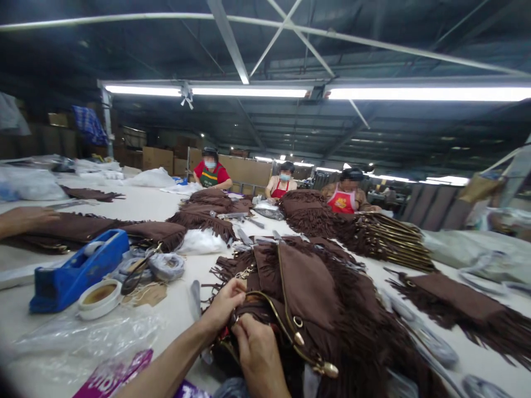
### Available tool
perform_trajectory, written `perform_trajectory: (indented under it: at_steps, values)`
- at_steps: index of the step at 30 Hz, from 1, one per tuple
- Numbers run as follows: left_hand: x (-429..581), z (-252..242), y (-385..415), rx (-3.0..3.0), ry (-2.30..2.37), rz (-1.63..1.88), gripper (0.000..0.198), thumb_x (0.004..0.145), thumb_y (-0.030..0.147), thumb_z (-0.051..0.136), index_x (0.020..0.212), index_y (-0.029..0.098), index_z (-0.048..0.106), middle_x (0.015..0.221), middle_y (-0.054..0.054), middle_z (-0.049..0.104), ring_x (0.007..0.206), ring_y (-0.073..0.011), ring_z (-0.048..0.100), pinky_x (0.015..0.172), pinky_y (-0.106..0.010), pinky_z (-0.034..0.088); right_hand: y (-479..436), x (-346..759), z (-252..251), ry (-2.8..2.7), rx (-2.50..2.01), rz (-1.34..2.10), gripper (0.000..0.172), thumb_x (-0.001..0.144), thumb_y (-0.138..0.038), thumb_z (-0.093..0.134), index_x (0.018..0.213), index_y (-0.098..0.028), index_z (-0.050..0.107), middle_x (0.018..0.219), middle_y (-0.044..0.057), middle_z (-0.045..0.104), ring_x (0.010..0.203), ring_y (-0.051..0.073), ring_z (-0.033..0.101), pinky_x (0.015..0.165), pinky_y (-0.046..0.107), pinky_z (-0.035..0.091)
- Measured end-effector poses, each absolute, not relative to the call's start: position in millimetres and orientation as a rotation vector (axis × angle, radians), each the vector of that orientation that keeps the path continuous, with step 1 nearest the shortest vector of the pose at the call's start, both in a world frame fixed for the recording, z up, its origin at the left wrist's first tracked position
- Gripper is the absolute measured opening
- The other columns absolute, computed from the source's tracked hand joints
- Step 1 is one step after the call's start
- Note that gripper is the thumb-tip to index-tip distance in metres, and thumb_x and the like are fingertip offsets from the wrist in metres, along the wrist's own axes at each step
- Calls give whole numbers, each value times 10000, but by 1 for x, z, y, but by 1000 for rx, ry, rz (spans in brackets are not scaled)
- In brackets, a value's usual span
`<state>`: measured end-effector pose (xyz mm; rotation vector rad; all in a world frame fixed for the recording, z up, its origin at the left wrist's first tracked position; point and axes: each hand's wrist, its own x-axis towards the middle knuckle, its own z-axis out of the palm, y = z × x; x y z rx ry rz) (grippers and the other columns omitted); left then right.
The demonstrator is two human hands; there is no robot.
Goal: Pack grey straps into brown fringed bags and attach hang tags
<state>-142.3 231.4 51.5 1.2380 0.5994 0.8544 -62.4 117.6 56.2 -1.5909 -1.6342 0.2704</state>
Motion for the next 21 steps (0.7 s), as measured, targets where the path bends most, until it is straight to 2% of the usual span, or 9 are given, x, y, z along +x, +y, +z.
perform_trajectory:
  at_steps: [3, 6, 8, 11, 14, 17, 19, 21]
  values:
    - [-148, 61, 228, 1304, 480, 920, 181, 543, 118, 556, 714, 175, 575, 868, 3, 597, 801, -145, 511, 758, -247, 376, 117, -62, 51, -1514, -1561, 378, 316, 908, -349, 425, 630, -209, 479, 569, -22, 501, 545, 134, 436, 537, 245, 295]
    - [-163, 70, 228, 1445, 328, 837, 105, 552, 161, 540, 612, 155, 626, 1023, -59, 633, 990, -227, 530, 888, -313, 373, 118, -64, 49, -1450, -1525, 425, 340, 898, -405, 433, 630, -204, 492, 545, -34, 469, 524, 130, 417, 522, 246, 288]
    - [-174, 75, 228, 1527, 249, 727, 160, 577, 189, 537, 642, 153, 678, 1078, -80, 649, 1085, -274, 516, 945, -358, 358, 119, -64, 50, -1427, -1503, 417, 359, 890, -428, 447, 621, -197, 504, 548, -31, 474, 533, 131, 427, 527, 249, 286]
    - [-187, 82, 226, 1602, 239, 629, 181, 625, 203, 584, 732, 162, 723, 1183, -85, 643, 1187, -298, 493, 1009, -389, 337, 120, -65, 49, -1416, -1466, 413, 370, 885, -447, 460, 636, -185, 538, 572, -27, 486, 563, 133, 439, 541, 247, 293]
    - [-191, 85, 222, 1671, 293, 662, 95, 690, 237, 654, 714, 167, 714, 1198, -92, 651, 1203, -290, 503, 1034, -391, 329, 122, -65, 46, -1399, -1455, 442, 379, 890, -456, 458, 632, -188, 528, 556, -38, 461, 542, 125, 418, 518, 241, 287]
    - [-188, 85, 219, 1727, 263, 733, 103, 726, 259, 665, 685, 168, 688, 1155, -93, 666, 1167, -275, 527, 1019, -379, 346, 120, -65, 46, -1394, -1475, 462, 383, 898, -456, 449, 628, -194, 524, 528, -41, 454, 504, 124, 417, 488, 242, 283]
    - [-186, 86, 217, 1778, 251, 840, 124, 742, 267, 662, 668, 167, 672, 1104, -91, 666, 1102, -259, 548, 985, -362, 369, 114, -65, 50, -1405, -1484, 410, 357, 903, -432, 454, 666, -194, 574, 553, -22, 517, 521, 139, 472, 508, 245, 327]
    - [-186, 91, 214, 1802, 277, 1003, 187, 768, 307, 661, 649, 163, 649, 997, -89, 663, 1009, -239, 564, 932, -342, 395, 106, -62, 58, -1382, -1452, 262, 281, 895, -397, 487, 763, -204, 642, 684, 18, 625, 644, 175, 570, 610, 257, 411]
